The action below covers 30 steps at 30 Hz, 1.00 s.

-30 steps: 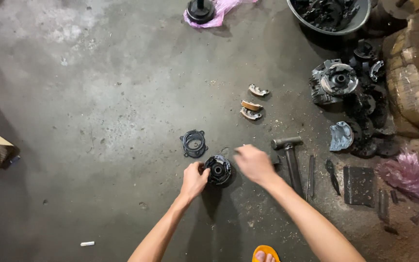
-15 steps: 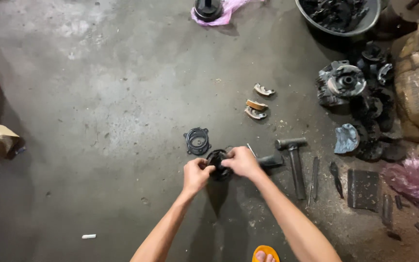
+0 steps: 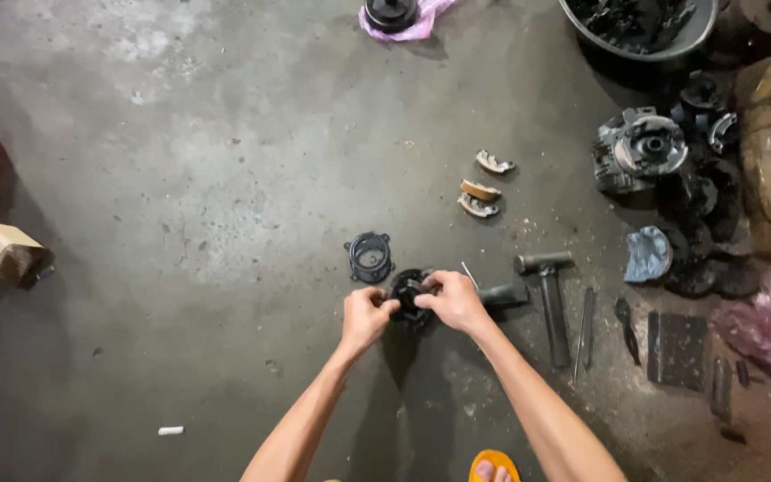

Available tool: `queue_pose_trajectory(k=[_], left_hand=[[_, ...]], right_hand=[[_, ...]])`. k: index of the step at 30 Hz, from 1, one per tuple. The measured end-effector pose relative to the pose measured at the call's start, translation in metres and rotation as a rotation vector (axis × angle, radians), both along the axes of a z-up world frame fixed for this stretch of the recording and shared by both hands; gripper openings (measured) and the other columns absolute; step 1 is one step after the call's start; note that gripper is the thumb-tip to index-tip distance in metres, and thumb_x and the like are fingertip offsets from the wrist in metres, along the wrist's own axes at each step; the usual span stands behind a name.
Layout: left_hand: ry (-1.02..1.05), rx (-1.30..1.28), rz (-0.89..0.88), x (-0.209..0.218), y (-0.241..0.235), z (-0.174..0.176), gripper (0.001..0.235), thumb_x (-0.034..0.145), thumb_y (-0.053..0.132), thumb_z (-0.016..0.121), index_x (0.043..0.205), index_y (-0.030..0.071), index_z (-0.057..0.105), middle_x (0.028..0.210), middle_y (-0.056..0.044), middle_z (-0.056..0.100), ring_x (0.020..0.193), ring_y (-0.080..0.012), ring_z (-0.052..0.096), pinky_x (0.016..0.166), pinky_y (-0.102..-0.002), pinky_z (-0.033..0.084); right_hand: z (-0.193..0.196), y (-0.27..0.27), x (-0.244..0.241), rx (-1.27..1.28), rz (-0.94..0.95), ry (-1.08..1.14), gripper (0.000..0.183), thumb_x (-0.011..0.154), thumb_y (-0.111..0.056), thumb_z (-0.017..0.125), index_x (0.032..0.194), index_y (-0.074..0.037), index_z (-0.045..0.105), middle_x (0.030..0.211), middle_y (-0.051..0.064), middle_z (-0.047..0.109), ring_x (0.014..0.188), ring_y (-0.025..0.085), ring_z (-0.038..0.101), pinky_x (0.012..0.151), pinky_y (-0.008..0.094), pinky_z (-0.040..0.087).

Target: Disassembling and inspecting motorcycle engine components using a hammer and punch

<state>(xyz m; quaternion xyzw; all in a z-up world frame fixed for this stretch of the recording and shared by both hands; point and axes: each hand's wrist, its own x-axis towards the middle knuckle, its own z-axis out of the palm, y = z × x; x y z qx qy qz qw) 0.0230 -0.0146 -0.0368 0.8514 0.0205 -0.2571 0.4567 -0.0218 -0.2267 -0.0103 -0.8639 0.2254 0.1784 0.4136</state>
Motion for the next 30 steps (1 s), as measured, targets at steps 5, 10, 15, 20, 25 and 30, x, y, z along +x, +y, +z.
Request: queue_pose_trajectory(k=[5,10,15,20,25,30], left_hand=[[0.062,-0.102,0.053,-0.013,0.007,-0.006,0.032,0.07,0.034,0.09,0.089,0.01,0.081,0.077,-0.012,0.077,0.077,-0.0255,0.074,0.071,-0.041,0.055],[0.101,-0.058,0.115,-0.01,-0.006,0.004,0.032,0.074,0.03,0.089,0.095,0.008,0.082,0.08,-0.011,0.079,0.076,-0.0257,0.076,0.067,-0.039,0.057],[0.341,-0.39,0.373,-0.018,-0.007,0.01,0.051,0.07,0.015,0.096,0.105,-0.014,0.072,0.082,-0.024,0.076,0.062,-0.0197,0.073,0.052,-0.026,0.062],[0.254,-0.306,0.263,-0.025,-0.02,0.04,0.03,0.077,0.025,0.09,0.096,0.003,0.081,0.081,-0.015,0.079,0.067,-0.0163,0.074,0.058,-0.029,0.06],[-0.053,-0.213,0.128,-0.018,-0.015,0.078,0.016,0.085,0.028,0.077,0.094,0.018,0.085,0.09,-0.013,0.078,0.09,-0.0272,0.073,0.083,-0.04,0.055],[-0.423,-0.483,-0.291,-0.028,-0.018,0.078,0.113,0.064,0.019,0.09,0.154,-0.009,0.029,0.144,-0.044,0.039,0.135,-0.0639,0.037,0.114,-0.067,0.034]], right_hand=[[0.024,0.0,-0.005,0.102,-0.069,-0.003,0.041,0.07,-0.034,0.087,0.104,-0.013,0.08,0.086,0.006,0.079,0.084,0.018,0.073,0.079,0.037,0.057],[0.011,0.006,-0.003,-0.043,-0.107,-0.185,0.033,0.071,-0.03,0.087,0.099,-0.012,0.08,0.088,0.009,0.078,0.084,0.024,0.075,0.076,0.037,0.058],[0.05,0.024,-0.018,-0.217,-0.052,-0.626,0.017,0.086,-0.014,0.076,0.103,-0.012,0.073,0.093,0.009,0.067,0.092,0.028,0.069,0.083,0.037,0.056],[0.036,0.045,-0.039,-0.394,0.151,-0.49,0.045,0.069,-0.034,0.087,0.105,-0.014,0.069,0.094,0.007,0.067,0.093,0.027,0.068,0.082,0.041,0.057],[0.044,0.027,-0.038,-0.373,0.034,-0.523,0.039,0.063,-0.03,0.091,0.094,-0.016,0.072,0.079,0.002,0.069,0.081,0.023,0.069,0.072,0.038,0.056],[0.062,0.0,-0.031,0.014,-0.391,-0.216,0.022,0.077,-0.036,0.088,0.094,-0.024,0.084,0.085,-0.001,0.08,0.082,0.011,0.073,0.072,0.03,0.058]])
